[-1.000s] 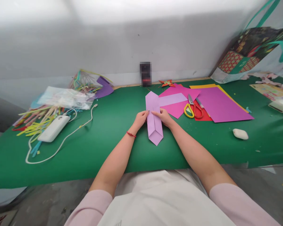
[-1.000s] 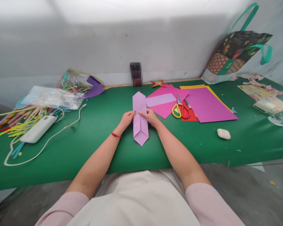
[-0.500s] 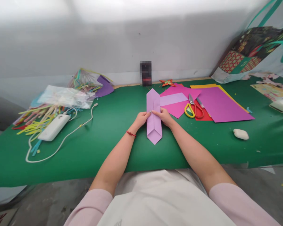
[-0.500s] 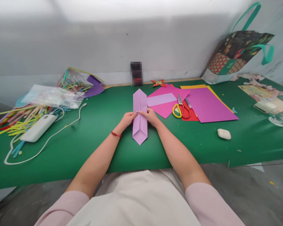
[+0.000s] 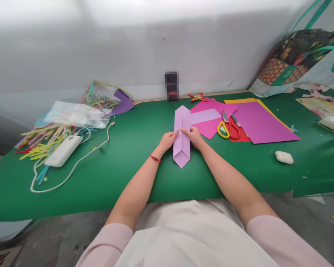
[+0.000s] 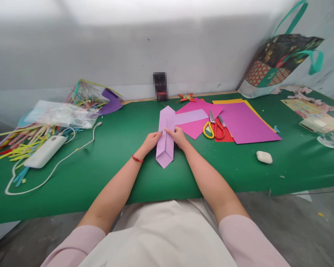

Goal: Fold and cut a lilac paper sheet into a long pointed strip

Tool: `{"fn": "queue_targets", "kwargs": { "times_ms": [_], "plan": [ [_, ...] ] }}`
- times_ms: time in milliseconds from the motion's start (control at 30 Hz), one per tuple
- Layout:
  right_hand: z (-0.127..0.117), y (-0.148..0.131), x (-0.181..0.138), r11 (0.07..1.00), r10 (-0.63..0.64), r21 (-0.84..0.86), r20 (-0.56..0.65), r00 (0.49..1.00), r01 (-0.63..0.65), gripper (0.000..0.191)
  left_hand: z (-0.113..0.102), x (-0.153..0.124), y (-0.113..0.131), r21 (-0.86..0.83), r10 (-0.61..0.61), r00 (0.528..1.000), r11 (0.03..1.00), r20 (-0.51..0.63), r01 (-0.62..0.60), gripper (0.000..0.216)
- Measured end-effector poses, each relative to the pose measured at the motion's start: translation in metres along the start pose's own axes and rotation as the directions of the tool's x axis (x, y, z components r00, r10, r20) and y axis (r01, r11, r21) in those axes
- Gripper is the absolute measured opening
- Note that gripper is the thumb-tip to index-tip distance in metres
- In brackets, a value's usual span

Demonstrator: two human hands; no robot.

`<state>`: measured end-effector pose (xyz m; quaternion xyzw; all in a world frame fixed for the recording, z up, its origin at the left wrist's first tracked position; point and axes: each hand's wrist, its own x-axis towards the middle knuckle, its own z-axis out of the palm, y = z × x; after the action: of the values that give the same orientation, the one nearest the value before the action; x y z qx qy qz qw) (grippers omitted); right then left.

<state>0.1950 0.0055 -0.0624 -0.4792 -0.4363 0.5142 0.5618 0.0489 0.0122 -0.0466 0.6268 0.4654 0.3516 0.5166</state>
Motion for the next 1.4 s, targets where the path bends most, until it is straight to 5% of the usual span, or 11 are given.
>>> {"fn": "queue_targets", "kwargs": {
  "times_ms": [867,1067,1400],
  "plan": [
    [-0.0019,0.002,0.0035,0.996,0.005,0.091,-0.02,1.0,-0.003,0.04,-0.0026,-0.0027,0.0054,-0.015,-0.055,0.994,0.998,0.095,0.057,0.056],
    [-0.0024,0.0035,0.0073,0.992,-0.05,0.107,-0.139,0.989,0.065,0.041,-0.0045,-0.0006,0.0016,-0.01,-0.133,0.984,0.991,0.121,0.135,0.043],
    [-0.0026,0.0045,0.0073,0.994,-0.065,0.077,-0.126,0.99,0.075,0.04,-0.0034,0.0018,-0.0005,-0.135,-0.135,0.983,0.979,0.122,0.151,0.037]
  ]
}}
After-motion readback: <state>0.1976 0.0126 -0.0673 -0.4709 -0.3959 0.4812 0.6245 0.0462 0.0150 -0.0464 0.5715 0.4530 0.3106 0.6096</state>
